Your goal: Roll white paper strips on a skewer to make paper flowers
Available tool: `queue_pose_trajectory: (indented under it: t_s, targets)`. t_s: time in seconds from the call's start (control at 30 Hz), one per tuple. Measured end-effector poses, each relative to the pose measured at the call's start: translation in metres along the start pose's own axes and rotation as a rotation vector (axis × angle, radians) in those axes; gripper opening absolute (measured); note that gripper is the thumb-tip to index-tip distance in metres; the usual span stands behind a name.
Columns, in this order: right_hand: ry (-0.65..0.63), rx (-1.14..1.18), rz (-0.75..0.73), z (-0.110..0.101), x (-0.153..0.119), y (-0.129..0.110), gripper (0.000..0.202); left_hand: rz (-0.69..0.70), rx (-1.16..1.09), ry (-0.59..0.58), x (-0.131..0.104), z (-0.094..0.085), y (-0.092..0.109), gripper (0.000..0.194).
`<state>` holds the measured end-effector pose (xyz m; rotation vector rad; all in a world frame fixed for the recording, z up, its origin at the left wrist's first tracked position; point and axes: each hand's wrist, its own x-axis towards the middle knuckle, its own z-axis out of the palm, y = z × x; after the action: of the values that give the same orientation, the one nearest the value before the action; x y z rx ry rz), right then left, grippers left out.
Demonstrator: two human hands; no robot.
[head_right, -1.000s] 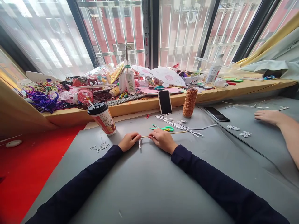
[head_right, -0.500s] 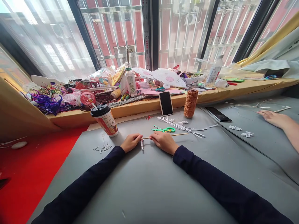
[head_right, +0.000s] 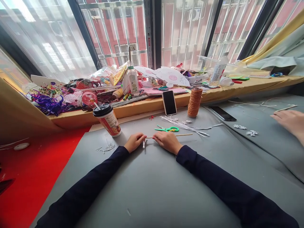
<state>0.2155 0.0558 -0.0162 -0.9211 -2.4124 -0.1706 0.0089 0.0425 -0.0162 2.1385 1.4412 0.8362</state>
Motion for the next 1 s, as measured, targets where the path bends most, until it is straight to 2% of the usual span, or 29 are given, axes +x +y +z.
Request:
queue_pose_trajectory:
  t_s: [0.2,0.33,0.47,0.67,0.8,1.0]
  targets:
    - [0.019,0.010,0.016,-0.0010,0.0010,-0.0021,0.028,-0.042,-0.179,0.002,0.0016,0.0006,-0.0039,0.045]
    - [0.047,-0.005,0.044,-0.0009,0.0010,-0.0023,0.027,-0.105,-0.350,-0.062,0.0027,0.0017,-0.0071,0.046]
    - [0.057,-0.020,0.051,-0.0008,0.0004,-0.0020,0.026,-0.062,-0.271,-0.061,0.0021,0.0004,-0.0060,0.038]
    - [0.050,0.019,0.042,-0.0027,0.0023,-0.0016,0.024,0.003,-0.198,-0.081,0.0004,-0.0031,-0.0034,0.040]
    - [0.018,0.078,0.027,-0.0029,0.0038,-0.0004,0.024,0.031,-0.181,-0.102,0.0007,-0.0029,-0.0050,0.040]
    - [-0.069,0.167,-0.072,-0.0018,0.0035,-0.0046,0.028,0.054,-0.165,-0.118,0.0007,-0.0018,-0.0022,0.041]
